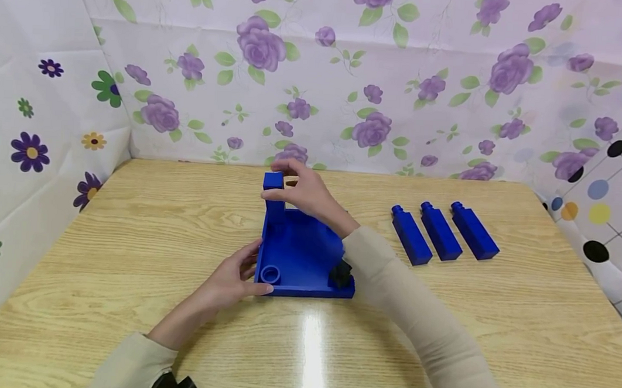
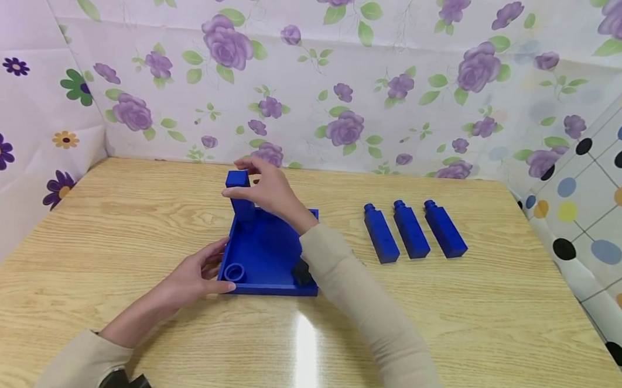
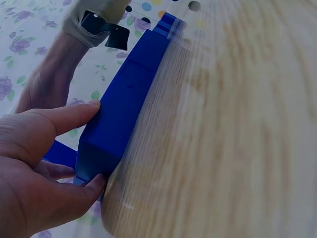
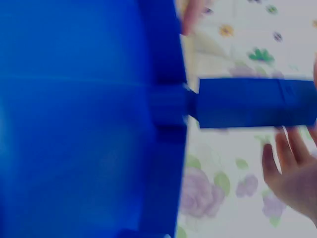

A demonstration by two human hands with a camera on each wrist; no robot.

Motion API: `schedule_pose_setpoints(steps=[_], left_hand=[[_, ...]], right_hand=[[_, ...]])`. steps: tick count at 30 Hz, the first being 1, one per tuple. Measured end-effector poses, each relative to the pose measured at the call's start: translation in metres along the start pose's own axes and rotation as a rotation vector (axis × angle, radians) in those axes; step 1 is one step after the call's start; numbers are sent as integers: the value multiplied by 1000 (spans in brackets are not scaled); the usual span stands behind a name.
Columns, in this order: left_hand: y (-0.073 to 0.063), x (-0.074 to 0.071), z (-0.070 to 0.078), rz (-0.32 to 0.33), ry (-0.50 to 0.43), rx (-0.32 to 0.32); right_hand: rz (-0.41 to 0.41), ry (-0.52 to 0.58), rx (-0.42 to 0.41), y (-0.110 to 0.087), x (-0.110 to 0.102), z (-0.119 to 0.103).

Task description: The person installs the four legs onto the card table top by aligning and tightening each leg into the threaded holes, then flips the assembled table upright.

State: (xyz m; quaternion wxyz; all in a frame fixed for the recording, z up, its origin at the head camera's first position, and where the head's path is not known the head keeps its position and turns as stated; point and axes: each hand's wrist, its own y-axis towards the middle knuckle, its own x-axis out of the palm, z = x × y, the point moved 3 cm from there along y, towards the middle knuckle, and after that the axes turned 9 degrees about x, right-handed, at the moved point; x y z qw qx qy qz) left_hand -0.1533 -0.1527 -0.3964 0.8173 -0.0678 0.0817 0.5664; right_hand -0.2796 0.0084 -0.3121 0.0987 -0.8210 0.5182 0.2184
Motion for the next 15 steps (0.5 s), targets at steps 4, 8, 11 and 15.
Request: schedule_pose_setpoints(steps=[4,8,11,15], left_hand=[[0,0,0,4,1,-1],[-1,0,0,7,4,-2],[-1,0,1,3,5,3],[-1,0,0,7,3,-2]], right_hand=[[-221,118,-5,5,-13,3],[-367,229,21,10,-21,8],[-413,281,30,13,-23,10],[-448,310,13,16,-23,11]])
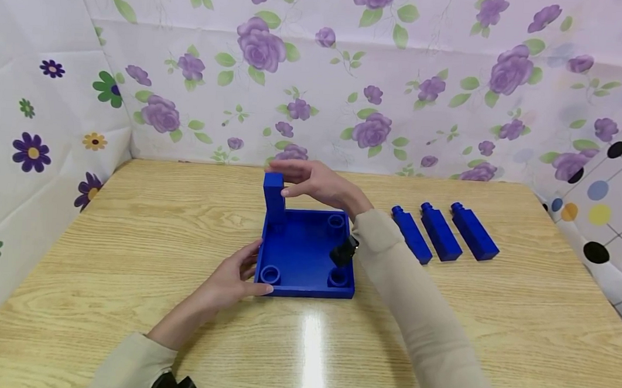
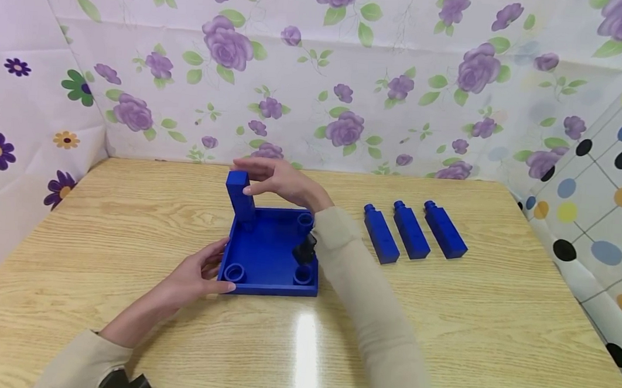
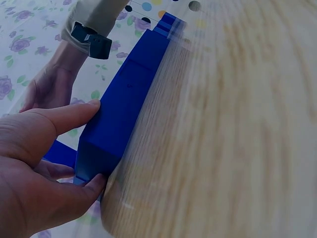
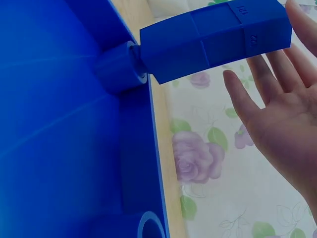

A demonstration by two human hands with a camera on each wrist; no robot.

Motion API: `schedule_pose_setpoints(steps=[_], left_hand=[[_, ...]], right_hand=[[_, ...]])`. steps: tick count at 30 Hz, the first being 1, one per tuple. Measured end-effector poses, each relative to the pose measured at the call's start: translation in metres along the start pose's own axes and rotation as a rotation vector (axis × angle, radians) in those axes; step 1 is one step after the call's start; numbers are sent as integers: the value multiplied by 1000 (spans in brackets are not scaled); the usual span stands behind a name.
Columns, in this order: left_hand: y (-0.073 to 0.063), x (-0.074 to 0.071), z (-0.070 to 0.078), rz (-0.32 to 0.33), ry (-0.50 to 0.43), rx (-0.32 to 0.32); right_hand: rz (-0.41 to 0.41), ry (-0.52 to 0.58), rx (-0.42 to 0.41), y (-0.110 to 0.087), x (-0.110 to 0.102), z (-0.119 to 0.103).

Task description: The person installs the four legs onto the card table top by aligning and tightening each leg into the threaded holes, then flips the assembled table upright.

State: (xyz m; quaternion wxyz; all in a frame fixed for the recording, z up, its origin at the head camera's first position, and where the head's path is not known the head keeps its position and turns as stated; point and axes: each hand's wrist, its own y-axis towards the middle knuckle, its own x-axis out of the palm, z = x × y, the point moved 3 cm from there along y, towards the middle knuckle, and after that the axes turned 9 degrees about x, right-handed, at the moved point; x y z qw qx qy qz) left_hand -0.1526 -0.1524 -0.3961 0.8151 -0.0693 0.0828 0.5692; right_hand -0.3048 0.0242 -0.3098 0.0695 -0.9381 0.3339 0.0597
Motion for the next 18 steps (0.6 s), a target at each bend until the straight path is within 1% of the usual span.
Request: schedule_pose_setpoints(steps=[6,10,14,18], left_hand=[[0,-1,0,-3,4,6],[0,-1,-2,-7,2,11],[1,-1,-3,-14,3,17],[1,-2,-3,-10,2,5]], right_hand=[[-49,-9,2,4,2,-3],[-64,20,9,6,3,-3],[-33,37,28,7,2,-2],[38,-3,42,7,0,0]])
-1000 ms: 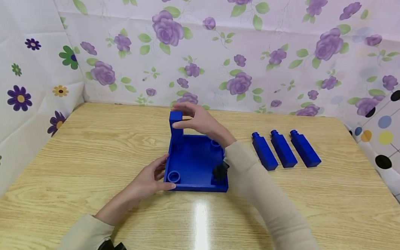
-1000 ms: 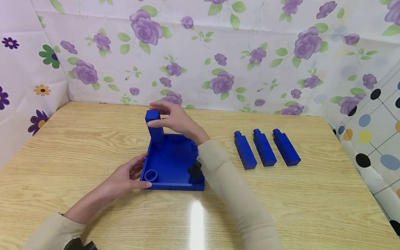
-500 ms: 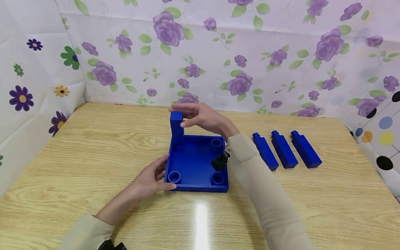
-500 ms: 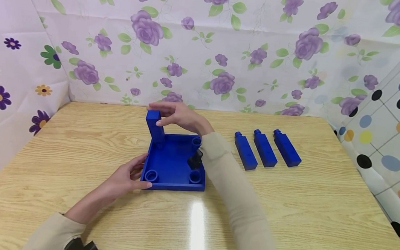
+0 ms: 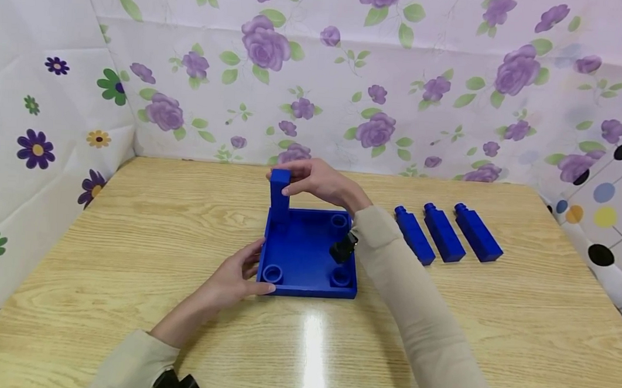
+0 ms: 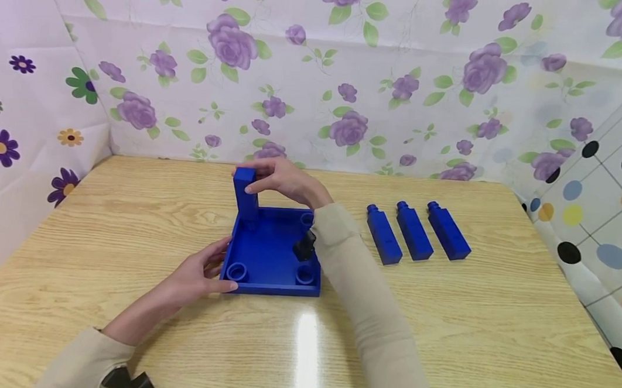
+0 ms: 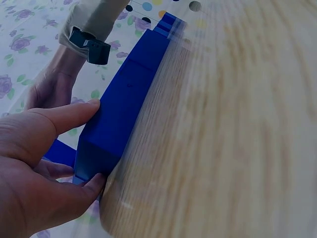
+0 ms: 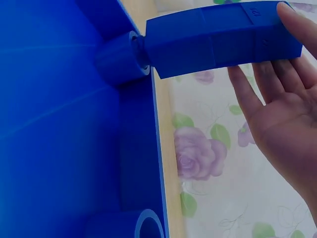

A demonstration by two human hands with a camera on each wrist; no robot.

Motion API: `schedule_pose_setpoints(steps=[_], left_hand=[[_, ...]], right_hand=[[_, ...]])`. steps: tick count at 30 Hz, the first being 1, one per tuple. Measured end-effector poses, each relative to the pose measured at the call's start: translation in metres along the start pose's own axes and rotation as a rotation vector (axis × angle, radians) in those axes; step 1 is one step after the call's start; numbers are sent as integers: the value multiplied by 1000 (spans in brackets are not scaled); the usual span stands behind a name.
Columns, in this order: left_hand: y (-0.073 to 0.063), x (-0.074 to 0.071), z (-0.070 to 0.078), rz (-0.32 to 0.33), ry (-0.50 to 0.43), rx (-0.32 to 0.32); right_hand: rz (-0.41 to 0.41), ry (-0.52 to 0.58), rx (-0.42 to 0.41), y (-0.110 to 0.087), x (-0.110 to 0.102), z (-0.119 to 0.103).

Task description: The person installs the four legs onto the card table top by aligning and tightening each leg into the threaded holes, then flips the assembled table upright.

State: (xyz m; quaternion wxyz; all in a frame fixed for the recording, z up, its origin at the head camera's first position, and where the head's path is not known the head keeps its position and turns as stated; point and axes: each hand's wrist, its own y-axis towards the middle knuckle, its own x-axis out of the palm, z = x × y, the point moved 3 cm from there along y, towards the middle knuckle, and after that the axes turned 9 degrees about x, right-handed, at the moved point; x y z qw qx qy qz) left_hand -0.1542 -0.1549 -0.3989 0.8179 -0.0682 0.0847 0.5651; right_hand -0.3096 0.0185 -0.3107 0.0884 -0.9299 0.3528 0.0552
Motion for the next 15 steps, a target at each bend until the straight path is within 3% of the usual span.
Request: schedule_pose_setpoints(steps=[8,15], left_hand=[[0,0,1,2,14,0],[1,0,4,-1,22,28]], right_hand=[[179,-143,39,0,1,3],[295,-349,-23,-1,10,-2]])
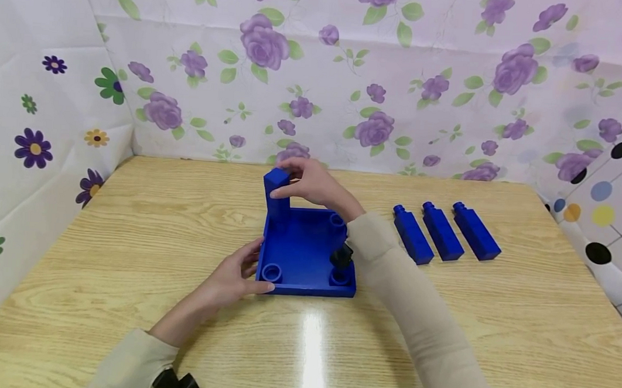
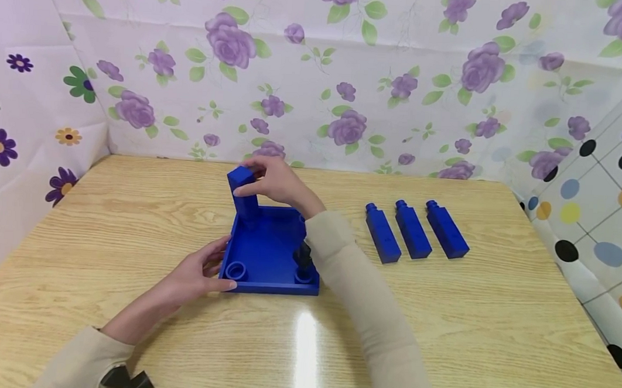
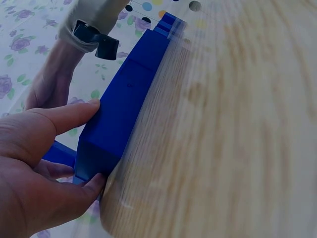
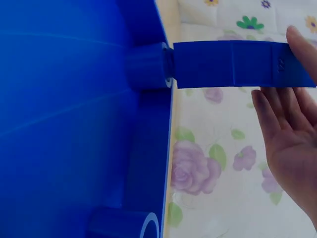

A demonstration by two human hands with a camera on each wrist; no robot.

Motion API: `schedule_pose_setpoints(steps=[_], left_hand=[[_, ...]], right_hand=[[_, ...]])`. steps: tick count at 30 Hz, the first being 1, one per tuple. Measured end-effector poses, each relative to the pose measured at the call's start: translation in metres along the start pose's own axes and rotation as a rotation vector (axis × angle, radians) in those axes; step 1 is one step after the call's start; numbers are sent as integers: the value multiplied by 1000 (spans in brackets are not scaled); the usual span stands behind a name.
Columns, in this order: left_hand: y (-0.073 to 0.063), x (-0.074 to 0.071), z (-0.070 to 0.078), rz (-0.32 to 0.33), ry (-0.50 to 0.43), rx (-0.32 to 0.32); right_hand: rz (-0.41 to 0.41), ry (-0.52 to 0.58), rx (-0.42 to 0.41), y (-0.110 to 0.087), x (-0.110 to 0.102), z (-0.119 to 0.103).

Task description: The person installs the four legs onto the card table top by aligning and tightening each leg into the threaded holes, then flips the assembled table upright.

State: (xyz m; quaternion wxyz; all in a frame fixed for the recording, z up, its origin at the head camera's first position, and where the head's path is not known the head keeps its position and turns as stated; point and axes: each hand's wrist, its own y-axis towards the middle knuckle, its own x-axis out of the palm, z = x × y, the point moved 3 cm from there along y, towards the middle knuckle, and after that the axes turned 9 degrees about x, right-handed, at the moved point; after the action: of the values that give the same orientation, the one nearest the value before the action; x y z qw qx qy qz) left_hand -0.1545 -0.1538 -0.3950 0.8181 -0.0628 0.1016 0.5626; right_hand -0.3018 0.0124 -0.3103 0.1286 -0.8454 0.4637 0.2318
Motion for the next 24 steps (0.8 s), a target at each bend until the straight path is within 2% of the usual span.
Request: schedule_pose_setpoints(steps=[4,8,11,15,20,24], left_hand=[[0,0,1,5,6,-1],[0,0,1,-3,2,3],[0,0,2,-7,-7,6],[0,0,3,-2,-4,2],[0,0,3,-4,4,4],[-1,1,0,-1,-3,-15]], right_hand=[[81,-55,-12,-1,5,-1],[178,-83,14,-4,9,-2],[221,-124,29,-7,11,-4],[237,-174,21,-9,14,-9],[252,-179,15,-11,15,-11],[218,-167,13,-12,14,-9]])
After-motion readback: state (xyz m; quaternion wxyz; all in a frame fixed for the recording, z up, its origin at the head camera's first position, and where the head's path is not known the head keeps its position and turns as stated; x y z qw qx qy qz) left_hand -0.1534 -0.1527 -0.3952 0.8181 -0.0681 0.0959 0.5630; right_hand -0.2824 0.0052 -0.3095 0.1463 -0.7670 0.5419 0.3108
